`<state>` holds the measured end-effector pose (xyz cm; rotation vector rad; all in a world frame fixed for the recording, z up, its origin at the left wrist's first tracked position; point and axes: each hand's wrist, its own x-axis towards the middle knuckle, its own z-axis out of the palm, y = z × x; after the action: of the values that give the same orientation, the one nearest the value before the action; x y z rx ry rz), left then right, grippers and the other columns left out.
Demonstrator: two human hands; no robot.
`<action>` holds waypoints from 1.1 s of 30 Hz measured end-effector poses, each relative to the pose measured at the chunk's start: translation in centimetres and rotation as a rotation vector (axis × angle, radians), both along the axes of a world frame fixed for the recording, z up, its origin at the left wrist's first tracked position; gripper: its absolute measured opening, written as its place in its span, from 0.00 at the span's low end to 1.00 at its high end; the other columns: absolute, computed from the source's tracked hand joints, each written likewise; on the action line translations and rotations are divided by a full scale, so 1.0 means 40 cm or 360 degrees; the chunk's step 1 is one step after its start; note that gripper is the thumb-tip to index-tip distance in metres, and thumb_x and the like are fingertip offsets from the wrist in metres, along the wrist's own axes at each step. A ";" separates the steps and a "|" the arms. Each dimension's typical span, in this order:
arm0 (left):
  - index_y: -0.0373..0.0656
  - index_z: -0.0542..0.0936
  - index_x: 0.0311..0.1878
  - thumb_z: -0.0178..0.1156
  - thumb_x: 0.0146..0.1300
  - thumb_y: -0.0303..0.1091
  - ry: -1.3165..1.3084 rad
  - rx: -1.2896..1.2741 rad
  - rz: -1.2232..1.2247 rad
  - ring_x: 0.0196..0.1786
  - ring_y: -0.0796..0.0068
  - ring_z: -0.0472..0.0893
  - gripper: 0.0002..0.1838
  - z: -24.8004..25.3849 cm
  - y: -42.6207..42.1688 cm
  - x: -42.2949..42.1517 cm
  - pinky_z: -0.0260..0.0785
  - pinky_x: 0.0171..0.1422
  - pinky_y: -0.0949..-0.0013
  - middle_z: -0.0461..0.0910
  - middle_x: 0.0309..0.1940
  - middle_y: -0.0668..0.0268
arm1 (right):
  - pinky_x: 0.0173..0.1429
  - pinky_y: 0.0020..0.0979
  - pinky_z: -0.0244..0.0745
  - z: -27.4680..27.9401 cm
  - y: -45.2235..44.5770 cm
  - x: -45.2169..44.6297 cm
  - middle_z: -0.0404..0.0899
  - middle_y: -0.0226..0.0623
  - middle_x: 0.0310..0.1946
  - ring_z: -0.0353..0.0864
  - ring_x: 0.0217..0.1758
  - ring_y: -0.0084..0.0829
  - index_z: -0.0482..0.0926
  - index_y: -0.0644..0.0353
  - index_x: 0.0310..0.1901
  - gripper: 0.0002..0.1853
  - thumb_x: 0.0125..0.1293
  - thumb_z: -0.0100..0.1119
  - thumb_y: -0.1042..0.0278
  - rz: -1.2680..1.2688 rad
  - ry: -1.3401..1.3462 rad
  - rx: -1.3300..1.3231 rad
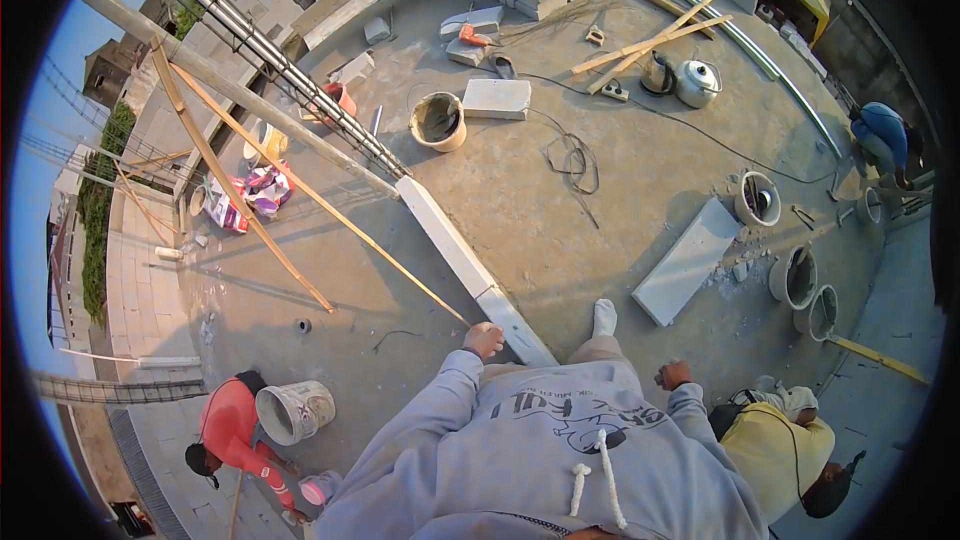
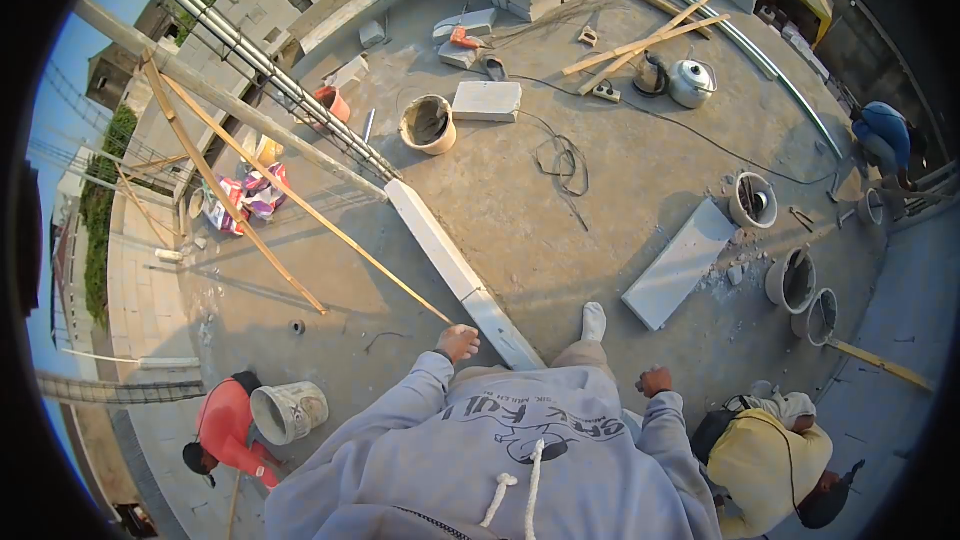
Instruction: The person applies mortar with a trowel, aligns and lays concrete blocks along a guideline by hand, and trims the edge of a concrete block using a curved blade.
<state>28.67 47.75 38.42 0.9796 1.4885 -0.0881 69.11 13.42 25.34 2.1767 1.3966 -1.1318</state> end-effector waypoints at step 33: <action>0.40 0.82 0.42 0.54 0.58 0.47 -0.0076 0.0442 -0.0070 0.34 0.64 0.84 0.20 -0.113 0.788 0.675 0.75 0.44 0.63 0.83 0.34 0.58 | 0.20 0.32 0.67 0.257 1.075 0.899 0.78 0.37 0.16 0.78 0.19 0.31 0.77 0.60 0.24 0.08 0.57 0.52 0.69 -0.1478 0.0374 0.0165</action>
<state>55.65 79.29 33.89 1.2288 1.4600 0.1128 105.07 56.41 35.64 2.9354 0.4480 -1.6579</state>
